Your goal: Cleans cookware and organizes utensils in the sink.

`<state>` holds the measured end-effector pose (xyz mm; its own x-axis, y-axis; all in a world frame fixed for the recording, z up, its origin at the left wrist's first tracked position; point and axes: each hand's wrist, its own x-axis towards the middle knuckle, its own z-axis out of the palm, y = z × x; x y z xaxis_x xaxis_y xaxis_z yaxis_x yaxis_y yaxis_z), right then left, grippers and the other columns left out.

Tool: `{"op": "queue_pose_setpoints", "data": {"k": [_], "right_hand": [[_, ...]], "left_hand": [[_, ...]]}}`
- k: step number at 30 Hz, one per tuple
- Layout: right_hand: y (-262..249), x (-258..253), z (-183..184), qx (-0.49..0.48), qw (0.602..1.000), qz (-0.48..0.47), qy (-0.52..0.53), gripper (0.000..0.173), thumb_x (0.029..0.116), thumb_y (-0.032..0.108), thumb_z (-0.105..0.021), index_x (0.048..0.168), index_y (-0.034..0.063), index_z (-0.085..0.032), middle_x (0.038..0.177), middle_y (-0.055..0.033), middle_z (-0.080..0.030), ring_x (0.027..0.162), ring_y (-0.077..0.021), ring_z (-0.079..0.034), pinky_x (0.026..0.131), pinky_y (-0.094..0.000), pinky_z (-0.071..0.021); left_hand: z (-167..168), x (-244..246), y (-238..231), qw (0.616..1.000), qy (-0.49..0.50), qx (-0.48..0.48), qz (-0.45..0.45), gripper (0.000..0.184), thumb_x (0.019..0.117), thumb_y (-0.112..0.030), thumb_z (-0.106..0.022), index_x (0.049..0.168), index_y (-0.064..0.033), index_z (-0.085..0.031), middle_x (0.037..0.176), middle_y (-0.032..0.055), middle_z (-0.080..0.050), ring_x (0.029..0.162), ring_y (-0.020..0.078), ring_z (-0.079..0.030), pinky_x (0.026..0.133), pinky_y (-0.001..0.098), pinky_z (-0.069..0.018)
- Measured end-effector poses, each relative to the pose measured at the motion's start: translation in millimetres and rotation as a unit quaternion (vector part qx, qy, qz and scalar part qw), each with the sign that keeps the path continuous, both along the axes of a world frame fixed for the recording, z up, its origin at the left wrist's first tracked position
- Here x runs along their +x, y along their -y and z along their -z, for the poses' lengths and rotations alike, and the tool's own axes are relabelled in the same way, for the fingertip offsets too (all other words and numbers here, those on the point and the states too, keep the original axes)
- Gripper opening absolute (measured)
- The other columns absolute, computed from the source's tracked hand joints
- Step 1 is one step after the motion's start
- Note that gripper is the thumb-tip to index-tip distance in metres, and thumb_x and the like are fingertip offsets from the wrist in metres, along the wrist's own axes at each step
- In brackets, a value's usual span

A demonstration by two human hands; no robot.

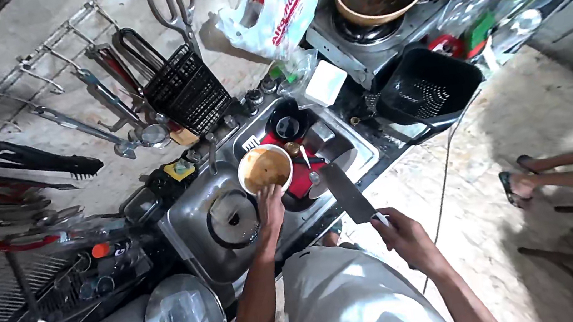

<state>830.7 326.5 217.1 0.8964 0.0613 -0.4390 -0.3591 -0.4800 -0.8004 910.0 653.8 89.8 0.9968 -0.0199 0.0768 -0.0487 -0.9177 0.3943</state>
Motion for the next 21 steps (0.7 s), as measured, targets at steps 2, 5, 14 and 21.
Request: {"op": "queue_pose_setpoints", "data": {"k": [2,5,14,21], "right_hand": [[2,-1,0,-0.009,1.0,0.0,0.004,0.035,0.1022,0.036,-0.062,0.128,0.0129,-0.064,0.073,-0.0044,-0.066,0.053,-0.0166,-0.061,0.05,-0.0372,-0.0559],[4,-3,0,-0.021,1.0,0.0,0.012,0.035,0.1019,0.038,-0.061,0.127,0.0131,-0.065,0.074,-0.005,-0.066,0.053,-0.0168,-0.062,0.051,-0.0383,-0.0564],[-4,-2,5,-0.013,1.0,-0.003,0.009,0.035,0.1017,0.036,-0.061,0.126,0.0108,-0.065,0.072,-0.0045,-0.064,0.052,-0.0163,-0.06,0.049,-0.0367,-0.0549],[-12,7,13,-0.018,0.999,-0.026,-0.011,0.034,0.1019,0.036,-0.062,0.127,0.0128,-0.065,0.072,-0.0043,-0.065,0.052,-0.0161,-0.061,0.05,-0.0369,-0.0558]], "left_hand": [[10,21,13,0.999,-0.016,-0.004,0.032,0.015,0.0994,-0.011,-0.059,0.106,-0.0087,-0.072,0.107,0.0096,-0.071,0.107,0.0288,-0.067,0.098,0.051,-0.0504],[20,38,34,0.993,-0.083,0.004,0.078,0.027,0.0945,-0.002,-0.058,0.118,-0.0082,-0.071,0.12,0.0106,-0.07,0.117,0.0304,-0.064,0.107,0.0527,-0.046],[67,26,32,0.974,-0.099,-0.027,0.203,0.026,0.1038,-0.023,-0.057,0.121,-0.0092,-0.071,0.131,0.0106,-0.066,0.128,0.0294,-0.058,0.114,0.0455,-0.0434],[85,-44,-86,0.931,-0.047,-0.06,-0.356,0.042,0.1035,-0.027,-0.055,0.135,0.0004,-0.061,0.139,0.0256,-0.057,0.132,0.04,-0.054,0.114,0.0508,-0.0427]]}}
